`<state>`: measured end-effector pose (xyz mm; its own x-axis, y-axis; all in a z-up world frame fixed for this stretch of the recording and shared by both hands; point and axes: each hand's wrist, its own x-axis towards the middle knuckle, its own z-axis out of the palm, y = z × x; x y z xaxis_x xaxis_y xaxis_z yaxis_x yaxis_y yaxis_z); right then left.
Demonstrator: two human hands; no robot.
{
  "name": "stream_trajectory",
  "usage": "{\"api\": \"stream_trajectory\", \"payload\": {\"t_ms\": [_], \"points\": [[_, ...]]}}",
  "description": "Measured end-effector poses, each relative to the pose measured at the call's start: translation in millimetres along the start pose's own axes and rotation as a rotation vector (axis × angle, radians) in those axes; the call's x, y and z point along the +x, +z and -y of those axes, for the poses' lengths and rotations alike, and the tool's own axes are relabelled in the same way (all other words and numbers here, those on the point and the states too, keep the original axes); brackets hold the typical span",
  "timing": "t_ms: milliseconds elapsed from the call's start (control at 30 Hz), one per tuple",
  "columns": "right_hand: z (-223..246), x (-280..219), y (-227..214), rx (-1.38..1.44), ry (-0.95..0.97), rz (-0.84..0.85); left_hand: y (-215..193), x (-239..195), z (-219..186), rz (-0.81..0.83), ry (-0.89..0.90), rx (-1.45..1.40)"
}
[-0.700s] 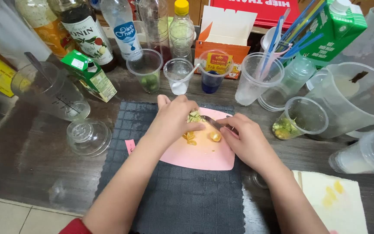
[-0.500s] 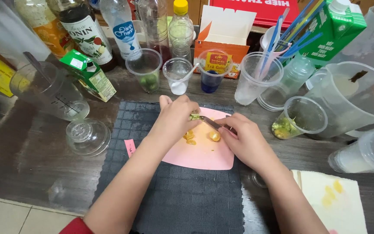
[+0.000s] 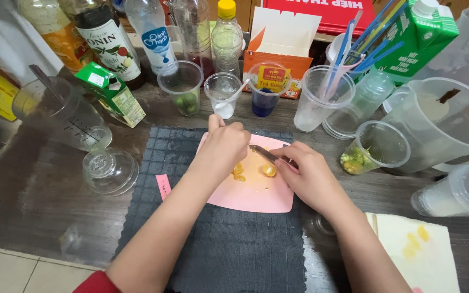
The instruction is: Using a small knife to peel and remove seeds from citrus fruit segments on a cutting board.
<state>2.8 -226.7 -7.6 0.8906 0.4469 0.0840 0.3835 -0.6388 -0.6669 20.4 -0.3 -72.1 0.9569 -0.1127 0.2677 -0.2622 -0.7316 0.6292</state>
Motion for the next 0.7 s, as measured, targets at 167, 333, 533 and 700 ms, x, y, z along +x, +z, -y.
{"api": "stream_trajectory", "payload": {"t_ms": [167,333,533,700], "points": [[0,2,-2,-0.019,0.011,-0.001,11,6,17,-0.008,0.074,0.113],[-2,0,-8,-0.021,0.034,-0.011,-29,9,-5,0.037,0.036,0.244],[-5,-3,-13,0.109,0.116,-0.047,-54,3,-17,0.003,-0.251,-0.488],[-1,-17,-31,0.452,0.103,-0.102,-55,3,-47,0.025,-0.252,-0.840]]}}
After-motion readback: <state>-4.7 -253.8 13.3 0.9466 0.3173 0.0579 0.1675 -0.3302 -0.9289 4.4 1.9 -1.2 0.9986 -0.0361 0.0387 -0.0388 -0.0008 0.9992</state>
